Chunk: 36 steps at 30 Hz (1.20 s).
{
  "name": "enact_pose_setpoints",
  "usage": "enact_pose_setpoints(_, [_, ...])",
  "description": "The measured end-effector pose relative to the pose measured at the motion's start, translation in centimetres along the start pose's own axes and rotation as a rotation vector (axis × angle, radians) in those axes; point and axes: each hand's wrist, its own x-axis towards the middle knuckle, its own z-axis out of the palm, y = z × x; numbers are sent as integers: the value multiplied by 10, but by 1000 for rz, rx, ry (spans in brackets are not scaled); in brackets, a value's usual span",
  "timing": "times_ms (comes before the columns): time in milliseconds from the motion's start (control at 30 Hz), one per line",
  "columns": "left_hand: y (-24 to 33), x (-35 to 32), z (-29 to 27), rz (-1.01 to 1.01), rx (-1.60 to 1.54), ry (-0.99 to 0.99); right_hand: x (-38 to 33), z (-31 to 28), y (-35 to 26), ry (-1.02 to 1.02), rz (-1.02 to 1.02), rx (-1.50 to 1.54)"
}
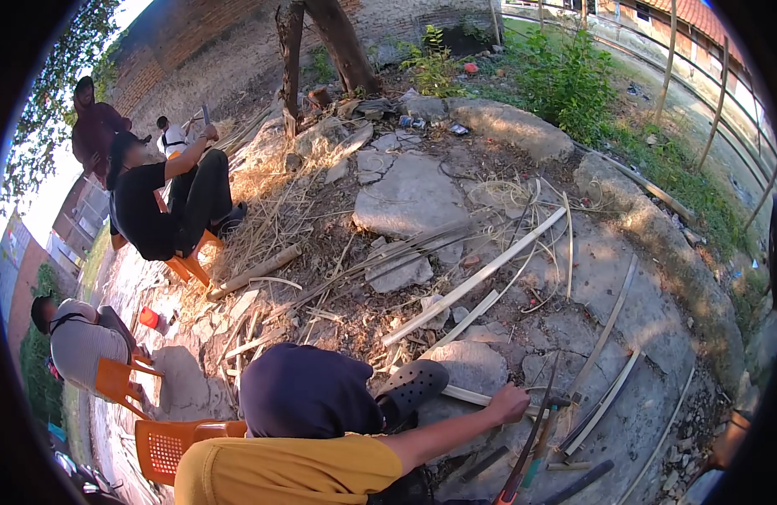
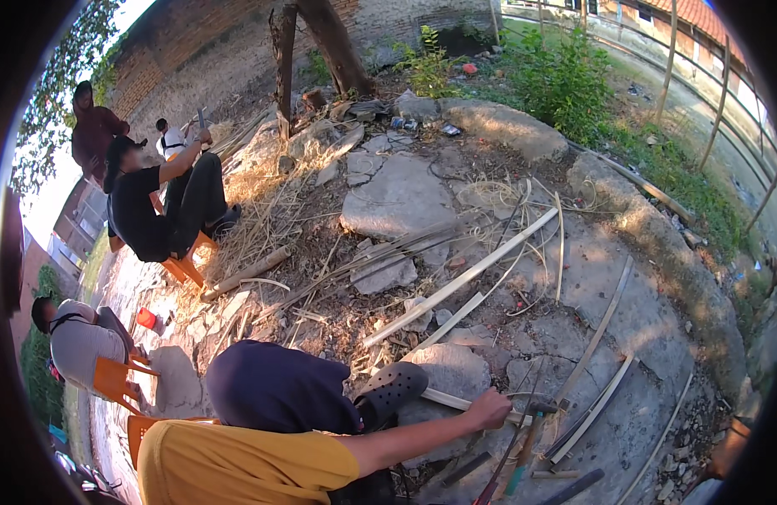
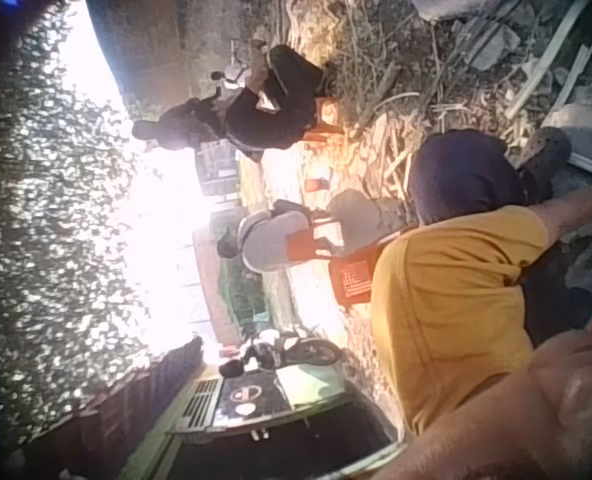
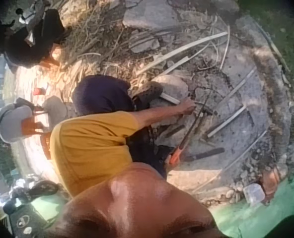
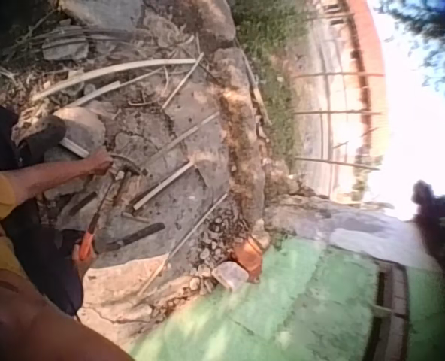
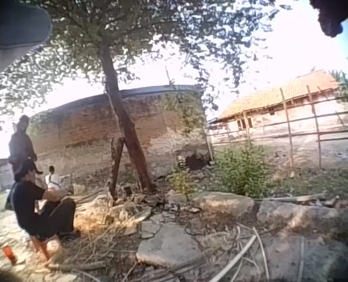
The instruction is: The person saws a thin piece of wood with a hand saw, aligns two wooden strips by hand, and uses a hammer to drive a wooden piece into a joint.
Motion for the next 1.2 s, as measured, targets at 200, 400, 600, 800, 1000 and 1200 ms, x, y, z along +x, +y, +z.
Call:
enact_pose_setpoints(200, [7, 6, -10, -36, -3, -158, -2, -1, 2, -9, 1, -10])
enact_pose_setpoints(400, [-5, 1, -9, -20, 14, -55, -4, 3, -1, -63, -28, -21])
enact_pose_setpoints(600, [3, 5, -20, -63, 7, -234, -11, -5, 15, -183, -121, -96])
enact_pose_setpoints(800, [3, 10, -29, -80, 12, -267, -27, 7, -19, -37, -81, 114])
enact_pose_setpoints(1000, [3, 22, -28, -42, 132, -277, -19, 3, -39, 12, -76, 133])
enact_pose_setpoints(1200, [8, 17, -19, -29, 76, -308, -50, -8, -13, 2, 16, 95])
